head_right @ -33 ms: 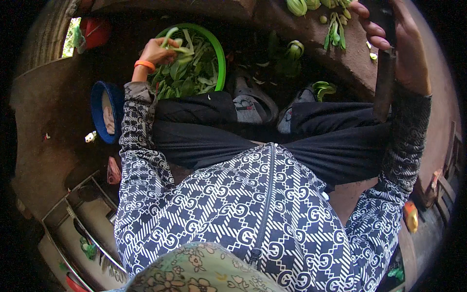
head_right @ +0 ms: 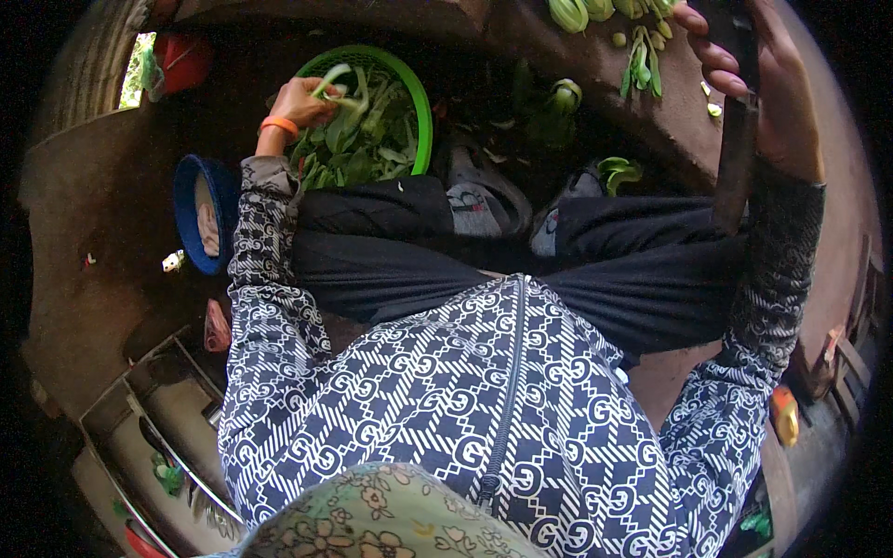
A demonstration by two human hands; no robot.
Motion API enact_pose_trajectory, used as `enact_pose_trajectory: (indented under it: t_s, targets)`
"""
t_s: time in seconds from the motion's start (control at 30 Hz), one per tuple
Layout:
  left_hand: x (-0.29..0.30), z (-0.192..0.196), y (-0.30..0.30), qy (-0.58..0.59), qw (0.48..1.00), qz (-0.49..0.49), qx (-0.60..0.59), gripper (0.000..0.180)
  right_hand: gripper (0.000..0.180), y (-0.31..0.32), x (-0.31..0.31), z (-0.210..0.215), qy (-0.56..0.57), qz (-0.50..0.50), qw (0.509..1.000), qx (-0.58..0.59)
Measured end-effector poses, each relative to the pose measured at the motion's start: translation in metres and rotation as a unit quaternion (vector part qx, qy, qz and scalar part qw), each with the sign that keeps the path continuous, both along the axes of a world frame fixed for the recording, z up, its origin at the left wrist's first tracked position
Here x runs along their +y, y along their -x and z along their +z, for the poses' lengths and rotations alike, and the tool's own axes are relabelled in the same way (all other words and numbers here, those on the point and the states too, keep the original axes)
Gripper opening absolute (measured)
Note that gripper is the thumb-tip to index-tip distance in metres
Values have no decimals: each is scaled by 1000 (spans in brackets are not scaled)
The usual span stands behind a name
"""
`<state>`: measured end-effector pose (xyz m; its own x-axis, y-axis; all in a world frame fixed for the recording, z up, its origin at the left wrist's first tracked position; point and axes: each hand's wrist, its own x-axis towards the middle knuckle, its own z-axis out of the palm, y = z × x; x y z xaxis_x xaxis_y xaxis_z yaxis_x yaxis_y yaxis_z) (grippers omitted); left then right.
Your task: The person sits on the floor and uses a knife to trim and cut leafy green vegetables, placing the prepared pieces into a green basket. The person handles the vegetables one at a time, removing outer leaves and cutting the stems.
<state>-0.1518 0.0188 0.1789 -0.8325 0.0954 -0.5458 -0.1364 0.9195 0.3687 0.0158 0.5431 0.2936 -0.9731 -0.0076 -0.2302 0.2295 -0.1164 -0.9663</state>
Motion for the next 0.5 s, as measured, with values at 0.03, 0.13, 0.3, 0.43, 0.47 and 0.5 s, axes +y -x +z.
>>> enact_pose_trajectory:
  t_s: [0.03,0.13,0.3,0.43,0.47,0.5]
  targets:
    - [-1,2,0,-1,1000,-14,-5,23,52,1,3,2,25,12,1000,-10]
    - [-6,6,3,-158,984,47,-72,18,53,0,10,1,-34,-52,998,8]
    - [-11,3,5,-169,975,81,-123,21,51,-1,18,-6,-11,31,999,22]
    - [-16,-3,0,-58,986,17,-153,30,49,-5,16,-2,-145,-44,988,21]
    - [-20,-2,3,-61,990,15,-126,31,48,-4,15,1,-185,-58,981,16]
    - [-24,0,6,-59,993,17,-101,32,48,-4,14,3,-156,-40,987,20]
